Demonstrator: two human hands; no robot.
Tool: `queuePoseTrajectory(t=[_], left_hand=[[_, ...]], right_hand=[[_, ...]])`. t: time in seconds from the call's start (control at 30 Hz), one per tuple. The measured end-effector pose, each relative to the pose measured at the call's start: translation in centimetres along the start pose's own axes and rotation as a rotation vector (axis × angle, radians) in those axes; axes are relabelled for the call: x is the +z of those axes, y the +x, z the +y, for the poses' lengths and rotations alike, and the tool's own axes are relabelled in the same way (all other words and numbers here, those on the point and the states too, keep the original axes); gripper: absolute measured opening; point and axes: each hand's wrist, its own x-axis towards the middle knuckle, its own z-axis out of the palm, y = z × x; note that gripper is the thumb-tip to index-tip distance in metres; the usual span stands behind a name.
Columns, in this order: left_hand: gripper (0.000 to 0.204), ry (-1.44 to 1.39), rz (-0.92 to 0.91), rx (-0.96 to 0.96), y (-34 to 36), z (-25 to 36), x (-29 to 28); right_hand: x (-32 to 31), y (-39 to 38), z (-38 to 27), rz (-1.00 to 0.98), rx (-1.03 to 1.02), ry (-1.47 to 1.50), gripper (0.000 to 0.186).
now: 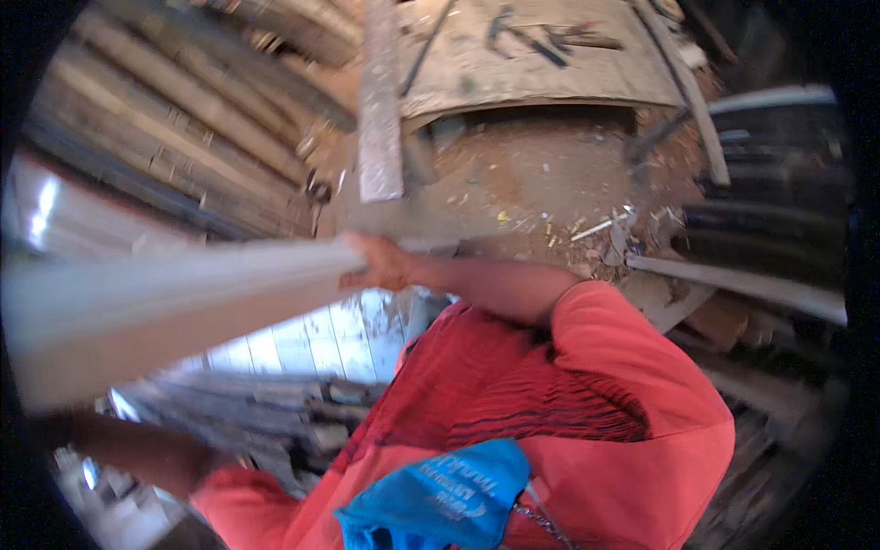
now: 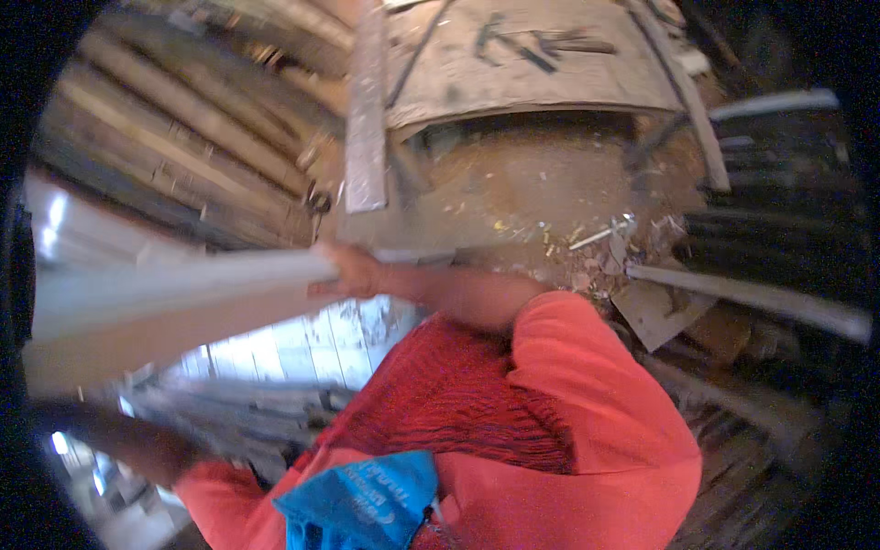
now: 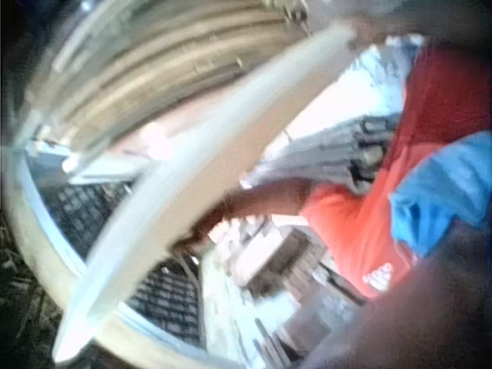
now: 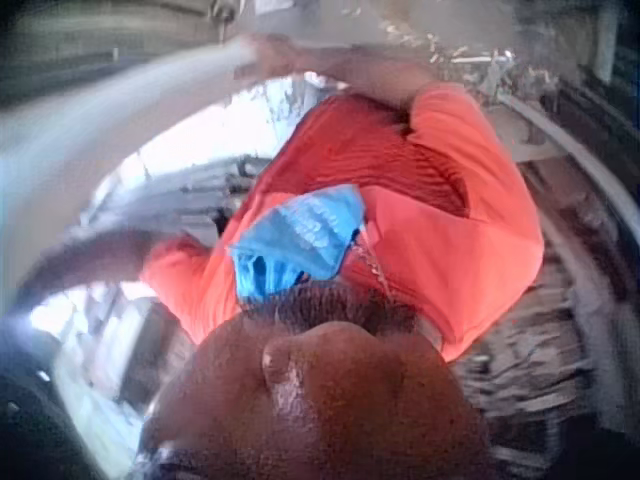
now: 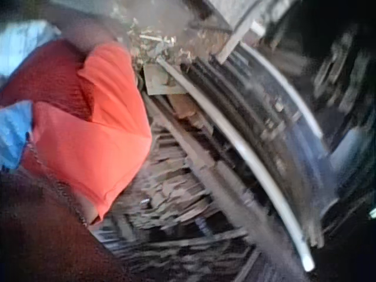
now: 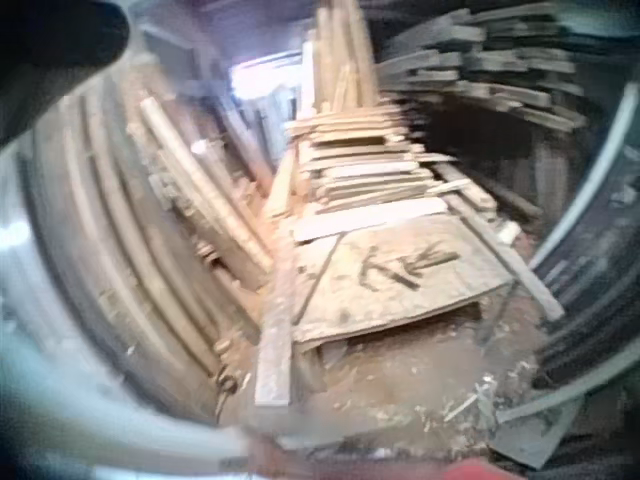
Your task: The person positions metal hinges onto a white wooden plank and hammers small nails into the pre-drilled holes using a claw hammer.
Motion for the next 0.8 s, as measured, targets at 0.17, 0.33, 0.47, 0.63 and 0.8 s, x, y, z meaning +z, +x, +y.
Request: queuePoseTrajectory(t=[0.17,0.33,0.47,0.63,0.8], left_hand=[[0.076,0.162,0.294,0.02,-3.5,-3.7,-5.3],[0.076,0.173,0.349,0.01,-3.9,-5.0,-9.8],[0.075,0.174,0.38,0.014,-3.5,-5.1,-12.2],[0.074,0.202,0.41,0.075,-2.7,-3.0,-13.5],[0.074,0.242,0.453,0.117,-1.5,-1.7,-14.1]], right_hand=[[4.7,1.2,1.0,0.076,-0.109,-0.072,0.071],[8.6,1.5,0.0,0.104,-0.088,-0.121,0.069],[9.3,0.7,-1.5,0.16,-0.113,-0.211,0.069],[7.0,-1.4,-3.2,0.199,-0.082,-0.342,0.071],[1.6,-4.1,-6.3,0.15,0.139,-0.597,0.08]])
